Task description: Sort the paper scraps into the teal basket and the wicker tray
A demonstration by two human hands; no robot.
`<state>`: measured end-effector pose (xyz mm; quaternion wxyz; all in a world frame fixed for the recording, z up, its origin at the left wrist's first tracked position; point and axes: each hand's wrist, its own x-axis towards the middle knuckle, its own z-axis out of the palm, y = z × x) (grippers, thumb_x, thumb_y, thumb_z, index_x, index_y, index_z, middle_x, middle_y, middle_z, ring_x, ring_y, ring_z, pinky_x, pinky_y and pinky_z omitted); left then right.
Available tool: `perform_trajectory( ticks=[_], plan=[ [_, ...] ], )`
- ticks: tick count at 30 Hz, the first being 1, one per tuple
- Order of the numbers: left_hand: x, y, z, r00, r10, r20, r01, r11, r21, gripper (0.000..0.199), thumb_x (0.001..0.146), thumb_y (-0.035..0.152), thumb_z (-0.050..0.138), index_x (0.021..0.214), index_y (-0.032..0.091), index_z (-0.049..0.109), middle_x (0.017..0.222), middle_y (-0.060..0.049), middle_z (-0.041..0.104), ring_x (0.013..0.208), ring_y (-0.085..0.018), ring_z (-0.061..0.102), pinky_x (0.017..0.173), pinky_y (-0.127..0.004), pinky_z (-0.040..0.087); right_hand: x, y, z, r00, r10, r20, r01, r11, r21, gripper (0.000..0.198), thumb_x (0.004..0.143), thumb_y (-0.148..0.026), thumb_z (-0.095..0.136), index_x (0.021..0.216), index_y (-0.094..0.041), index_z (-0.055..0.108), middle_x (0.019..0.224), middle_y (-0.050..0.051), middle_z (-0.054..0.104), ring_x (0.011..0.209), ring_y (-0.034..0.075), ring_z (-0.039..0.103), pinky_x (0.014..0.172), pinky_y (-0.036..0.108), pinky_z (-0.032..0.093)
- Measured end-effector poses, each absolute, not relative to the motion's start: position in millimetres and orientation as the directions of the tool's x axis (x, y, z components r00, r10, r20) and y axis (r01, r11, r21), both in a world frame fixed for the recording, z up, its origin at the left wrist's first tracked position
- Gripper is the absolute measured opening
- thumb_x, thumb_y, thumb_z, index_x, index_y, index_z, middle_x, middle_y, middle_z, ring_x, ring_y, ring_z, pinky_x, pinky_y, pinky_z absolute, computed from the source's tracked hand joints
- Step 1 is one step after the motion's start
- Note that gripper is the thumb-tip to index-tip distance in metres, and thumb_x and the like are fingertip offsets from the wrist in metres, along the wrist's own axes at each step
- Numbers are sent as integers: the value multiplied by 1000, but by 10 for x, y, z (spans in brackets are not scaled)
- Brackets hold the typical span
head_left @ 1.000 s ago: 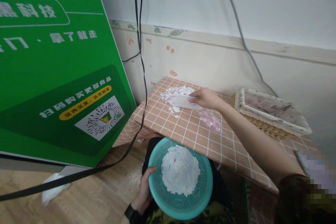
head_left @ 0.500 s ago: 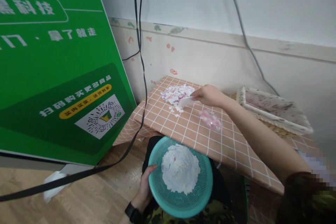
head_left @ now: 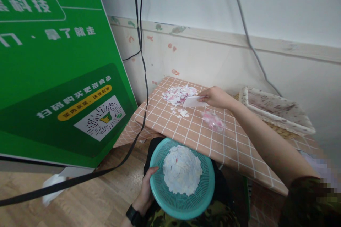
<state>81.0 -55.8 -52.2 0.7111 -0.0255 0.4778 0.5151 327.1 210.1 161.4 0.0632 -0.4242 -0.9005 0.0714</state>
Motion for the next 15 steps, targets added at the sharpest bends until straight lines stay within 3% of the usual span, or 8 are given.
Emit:
perform_trajectory(
  ticks=[10, 15],
  plan=[
    [806, -562, -558, 22, 724, -690, -756, 463, 462, 22, 69, 26, 64, 81, 9, 69, 77, -10, 74, 66, -24, 67, 70, -36, 52, 3264, 2027, 1565, -677, 733, 62, 705, 670, -232, 23, 81, -29, 52, 94, -23, 70, 87, 2, 70, 76, 16, 59, 67, 27, 36],
    [816, -551, -510, 22, 687, -726, -744, 496, 447, 25, 68, 25, 64, 85, 8, 69, 74, -11, 74, 68, -27, 68, 67, -39, 53, 3187, 2011, 1504, -695, 715, 80, 698, 697, -163, 23, 82, -28, 51, 96, -26, 70, 89, 3, 70, 78, 17, 60, 65, 27, 34]
  ],
)
